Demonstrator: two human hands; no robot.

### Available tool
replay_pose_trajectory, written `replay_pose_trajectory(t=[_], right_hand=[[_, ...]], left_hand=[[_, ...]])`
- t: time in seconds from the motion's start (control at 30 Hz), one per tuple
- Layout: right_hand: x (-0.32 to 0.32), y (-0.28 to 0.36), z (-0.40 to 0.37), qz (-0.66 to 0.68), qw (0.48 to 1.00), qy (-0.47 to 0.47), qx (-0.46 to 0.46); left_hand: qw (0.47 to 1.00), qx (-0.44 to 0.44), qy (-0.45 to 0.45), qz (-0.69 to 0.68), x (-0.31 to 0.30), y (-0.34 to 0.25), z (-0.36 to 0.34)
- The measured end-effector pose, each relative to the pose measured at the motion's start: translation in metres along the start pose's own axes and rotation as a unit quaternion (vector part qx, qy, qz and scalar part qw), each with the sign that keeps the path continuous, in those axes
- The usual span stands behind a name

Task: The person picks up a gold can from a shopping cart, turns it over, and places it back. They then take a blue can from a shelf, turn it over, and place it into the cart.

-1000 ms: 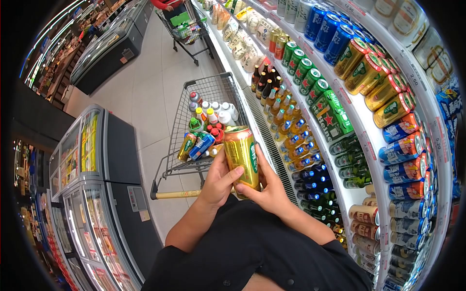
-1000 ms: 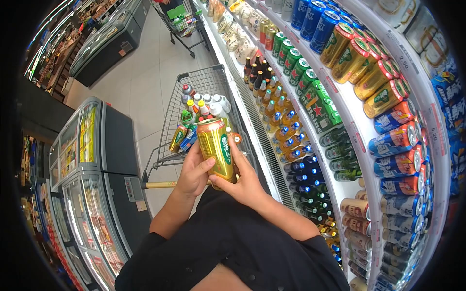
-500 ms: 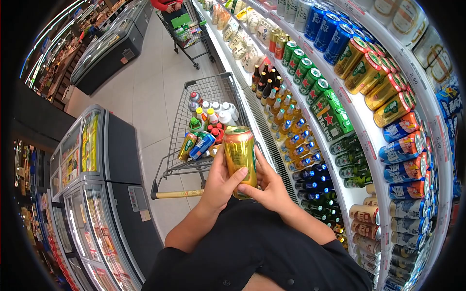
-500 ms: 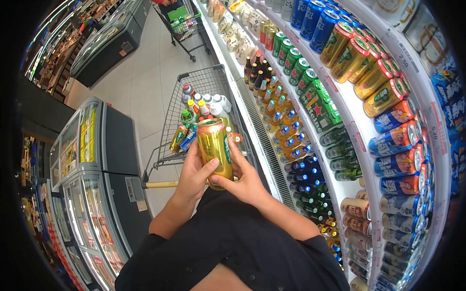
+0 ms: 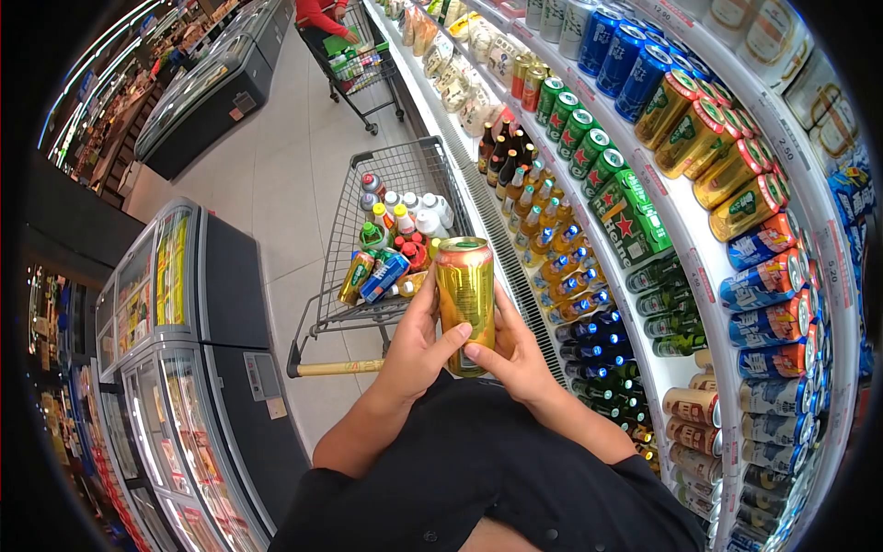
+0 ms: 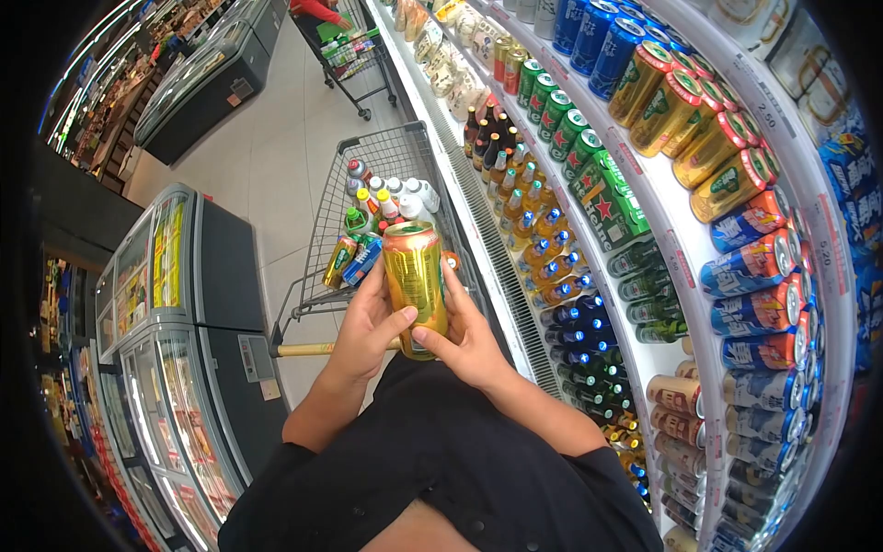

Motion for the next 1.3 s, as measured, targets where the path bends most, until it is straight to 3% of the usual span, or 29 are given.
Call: replay_pose_trajectory(t=[0.93,1.0,1.03,1.1,1.17,1.3], right_hand=[[-0.002,-0.005,-0.001,-0.004,1.000,-0.021,0.013],[-0.004,-0.008,-0.003,-0.165,0.985,-0.041,-0.032],[-0.004,-0.007,-0.003,-0.165,0.985,-0.041,-0.032],[-0.003,0.000,-0.004,-0.408,0.906,-0.035,-0.110],[0.000,-0.002,-0.005,-0.437,0.890,-0.044,-0.122],[-0.001,0.000,-0.003,-0.489,0.856,-0.066,-0.151]], left_hand=[[0.997,-0.050,-0.001,-0.052,0.001,0.001,-0.001],[0.999,-0.027,-0.016,-0.023,-0.004,0.010,0.004],[0.999,-0.005,-0.031,0.007,-0.005,0.011,0.008],[0.998,0.006,-0.060,0.000,-0.002,0.005,0.010],[0.995,-0.004,-0.101,-0.007,-0.004,0.004,0.012],[0.993,-0.011,-0.098,-0.065,-0.014,0.009,0.013]])
Point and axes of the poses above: each hand's wrist, its own z-axis towards the middle knuckle, its own x-axis out of the palm, y = z × x, the point moved 1 cm from there along z, towards the middle knuckle, and after that the axes turned 5 degrees about z, right-handed, at the moved point
